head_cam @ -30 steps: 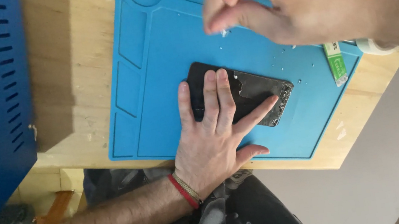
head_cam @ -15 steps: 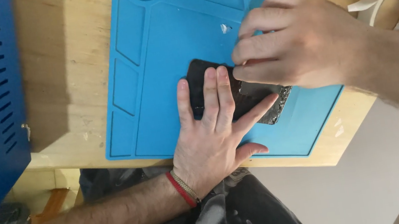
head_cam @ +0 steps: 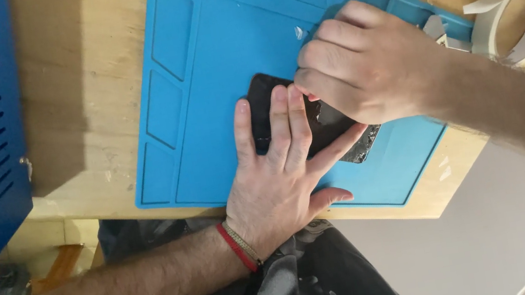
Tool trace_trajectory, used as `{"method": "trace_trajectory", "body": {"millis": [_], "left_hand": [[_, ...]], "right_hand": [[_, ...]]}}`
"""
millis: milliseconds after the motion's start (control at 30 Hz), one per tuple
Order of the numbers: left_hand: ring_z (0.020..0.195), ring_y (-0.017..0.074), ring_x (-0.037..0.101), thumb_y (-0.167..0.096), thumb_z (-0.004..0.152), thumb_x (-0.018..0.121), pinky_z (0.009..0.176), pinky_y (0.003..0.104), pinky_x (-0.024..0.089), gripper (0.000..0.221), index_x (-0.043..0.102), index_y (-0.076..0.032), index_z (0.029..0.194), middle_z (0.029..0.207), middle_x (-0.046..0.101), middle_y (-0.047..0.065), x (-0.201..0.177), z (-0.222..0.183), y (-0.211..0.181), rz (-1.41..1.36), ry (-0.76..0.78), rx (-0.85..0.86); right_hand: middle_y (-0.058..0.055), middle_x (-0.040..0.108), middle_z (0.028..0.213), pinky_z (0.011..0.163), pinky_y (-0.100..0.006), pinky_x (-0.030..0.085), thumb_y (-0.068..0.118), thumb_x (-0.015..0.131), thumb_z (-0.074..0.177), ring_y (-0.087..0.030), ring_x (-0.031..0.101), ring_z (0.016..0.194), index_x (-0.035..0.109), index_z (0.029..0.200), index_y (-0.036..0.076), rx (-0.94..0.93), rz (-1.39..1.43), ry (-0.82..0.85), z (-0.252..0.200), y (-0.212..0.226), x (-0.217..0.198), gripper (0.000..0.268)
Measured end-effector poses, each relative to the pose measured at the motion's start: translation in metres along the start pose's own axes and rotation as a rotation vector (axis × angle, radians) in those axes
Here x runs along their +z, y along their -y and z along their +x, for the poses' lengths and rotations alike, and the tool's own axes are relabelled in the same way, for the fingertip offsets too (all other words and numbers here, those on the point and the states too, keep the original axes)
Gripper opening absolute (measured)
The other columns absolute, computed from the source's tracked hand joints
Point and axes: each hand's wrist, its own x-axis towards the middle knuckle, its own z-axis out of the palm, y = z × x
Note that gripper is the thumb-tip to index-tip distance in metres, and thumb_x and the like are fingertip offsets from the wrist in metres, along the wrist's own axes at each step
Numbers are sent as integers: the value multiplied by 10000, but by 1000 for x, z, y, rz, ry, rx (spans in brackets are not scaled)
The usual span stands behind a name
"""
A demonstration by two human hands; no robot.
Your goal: Applying adhesive tape to the edges of a mobile phone screen during a repair process.
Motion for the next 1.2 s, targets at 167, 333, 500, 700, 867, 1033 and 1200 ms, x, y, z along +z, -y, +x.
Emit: {"method": "trace_trajectory", "body": {"millis": [167,333,500,700,867,1033,1200], "left_hand": [[1619,508,304,-1090,908,616,1238,820,333,1165,192,-459,1791,1722,290,355,-1,0,-1,5,18,-2],[1610,513,319,-1090,911,609,1234,828,320,1161,181,-460,1787,1708,317,356,-3,1,-3,26,20,-5],[1616,522,321,-1073,934,613,1237,836,313,1134,184,-466,1791,1720,271,379,-3,1,-4,16,28,-15],[1617,529,294,-1049,957,596,1235,838,313,1092,210,-457,1790,1720,278,377,-2,1,-3,3,10,-14],[1613,503,316,-1037,955,632,1227,827,338,1099,218,-452,1788,1711,298,358,-2,2,-2,-3,6,-10],[1609,501,333,-1022,996,583,1223,820,345,1065,188,-443,1798,1717,295,359,-3,2,0,10,22,-3],[1611,481,311,-1010,960,649,1231,800,359,1098,240,-427,1796,1707,324,349,-3,0,0,-2,-12,-9]], "right_hand": [[-67,648,1024,802,-379,429,47,535,1199,-246,581,841,675,1009,102,19,-5,-12,5,0,-2,242],[-63,647,1031,799,-358,408,92,578,1244,-230,595,861,680,1012,111,14,-28,-93,13,-5,-5,254],[-42,649,1120,913,-376,394,61,678,1249,-227,647,970,694,1097,152,77,-47,-48,16,-26,-8,178],[-151,823,1051,803,-324,620,-206,720,1167,-258,823,993,695,1080,-60,305,745,-47,38,-28,-48,172],[-160,804,928,754,-292,652,-231,703,987,-236,828,891,597,1106,-8,491,1127,10,26,-10,-54,274],[-113,622,781,585,-311,373,200,533,1089,-201,546,638,695,834,-32,587,981,-90,-4,5,-53,382],[-152,727,832,721,-356,498,23,887,948,-231,655,696,817,1006,-48,606,801,-156,-15,15,-47,116]]}}
